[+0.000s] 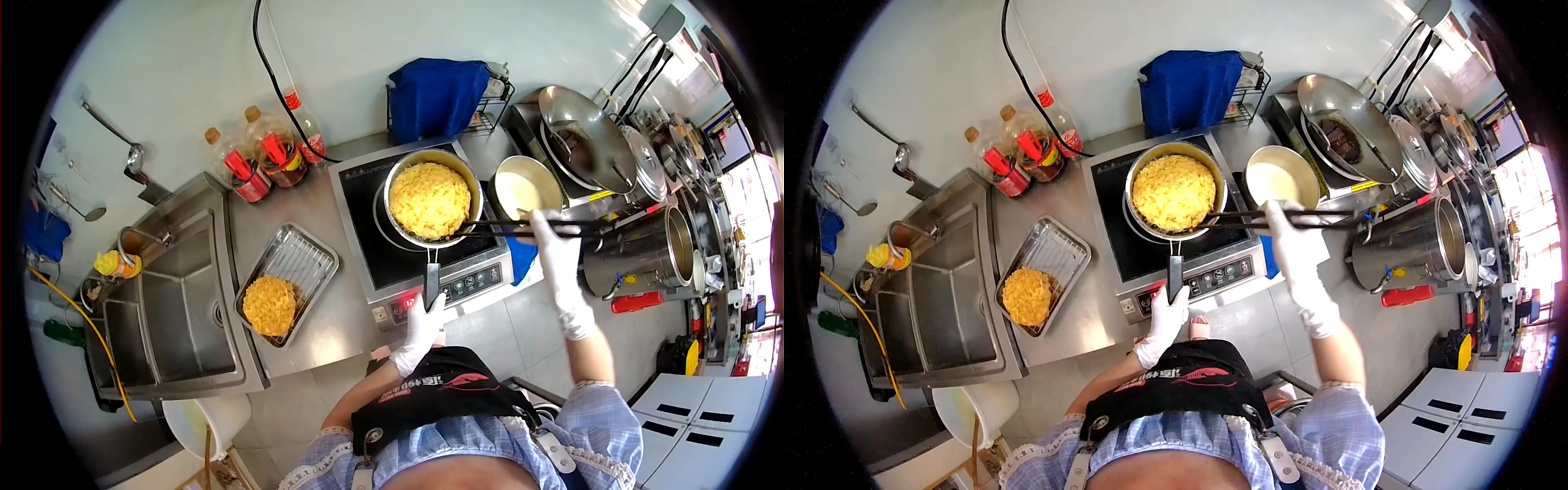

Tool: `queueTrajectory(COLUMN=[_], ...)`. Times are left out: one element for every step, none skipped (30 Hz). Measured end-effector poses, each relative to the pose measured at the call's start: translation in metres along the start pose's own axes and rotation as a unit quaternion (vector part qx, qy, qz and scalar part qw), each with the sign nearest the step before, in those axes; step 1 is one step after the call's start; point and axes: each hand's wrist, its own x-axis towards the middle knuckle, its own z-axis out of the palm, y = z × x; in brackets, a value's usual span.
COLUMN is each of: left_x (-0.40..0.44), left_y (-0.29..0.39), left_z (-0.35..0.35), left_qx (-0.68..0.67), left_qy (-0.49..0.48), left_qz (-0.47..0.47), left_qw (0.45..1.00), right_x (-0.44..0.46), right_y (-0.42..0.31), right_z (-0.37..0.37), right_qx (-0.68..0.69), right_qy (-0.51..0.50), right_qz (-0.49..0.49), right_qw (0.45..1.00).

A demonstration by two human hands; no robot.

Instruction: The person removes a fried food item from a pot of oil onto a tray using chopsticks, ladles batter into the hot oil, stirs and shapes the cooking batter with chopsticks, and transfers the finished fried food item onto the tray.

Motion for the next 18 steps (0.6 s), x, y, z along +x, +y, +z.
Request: queueTrajectory(left_x=[0.001, 0.002, -0.001, 0.002, -0.001, -0.003, 0.000, 0.002, 0.002, 0.002, 0.001, -0.001, -0.002, -0.003, -0.001, 0.000, 0.001, -0.003], left_y=[0.001, 0.002, 0.007, 0.015, 0.018, 0.017, 0.016, 0.015, 0.016, 0.017, 0.018, 0.020, 0.024, 0.026, 0.024, 0.021, 0.018, 0.026], left_z=[-0.001, -0.002, 0.000, 0.002, 0.005, 0.005, 0.002, 0.001, 0.002, 0.003, 0.004, 0.005, 0.005, 0.005, 0.005, 0.004, 0.004, 0.006], left_qx=[0.005, 0.010, 0.014, 0.004, -0.009, -0.009, -0.009, -0.009, -0.008, -0.022, -0.035, -0.032, -0.054, -0.077, -0.074, -0.047, -0.021, -0.037], left_qy=[0.004, 0.008, 0.010, 0.007, 0.005, 0.007, -0.001, -0.009, -0.009, -0.009, -0.011, -0.011, -0.014, -0.016, -0.017, -0.010, -0.002, -0.005], left_qz=[-0.010, -0.021, -0.017, -0.027, -0.046, -0.049, -0.055, -0.063, -0.061, -0.068, -0.077, -0.077, -0.080, -0.083, -0.081, -0.076, -0.072, -0.081], left_qw=[1.000, 1.000, 1.000, 1.000, 0.999, 0.999, 0.998, 0.998, 0.998, 0.997, 0.996, 0.996, 0.995, 0.993, 0.994, 0.996, 0.997, 0.996], right_x=[-0.007, -0.012, -0.021, -0.025, -0.032, -0.037, -0.040, -0.041, -0.042, -0.043, -0.042, -0.041, -0.039, -0.033, -0.030, -0.028, -0.026, -0.026], right_y=[0.013, 0.027, 0.036, 0.041, 0.046, 0.056, 0.067, 0.076, 0.081, 0.085, 0.091, 0.093, 0.094, 0.101, 0.103, 0.106, 0.108, 0.107], right_z=[0.006, 0.012, 0.009, 0.015, 0.016, 0.014, 0.015, 0.017, 0.021, 0.022, 0.025, 0.028, 0.033, 0.038, 0.041, 0.044, 0.048, 0.050], right_qx=[0.032, 0.065, 0.077, 0.101, 0.118, 0.149, 0.185, 0.214, 0.242, 0.238, 0.231, 0.235, 0.240, 0.257, 0.256, 0.260, 0.263, 0.265], right_qy=[0.024, 0.086, 0.088, 0.110, 0.132, 0.133, 0.126, 0.136, 0.147, 0.131, 0.133, 0.129, 0.125, 0.132, 0.131, 0.136, 0.142, 0.142], right_qz=[-0.003, -0.012, -0.031, -0.036, -0.037, -0.014, -0.017, -0.024, -0.033, -0.052, -0.051, -0.047, -0.044, -0.039, -0.037, -0.033, -0.028, -0.027], right_qw=[0.999, 0.994, 0.993, 0.988, 0.984, 0.980, 0.975, 0.967, 0.959, 0.961, 0.962, 0.962, 0.962, 0.956, 0.957, 0.955, 0.954, 0.953])
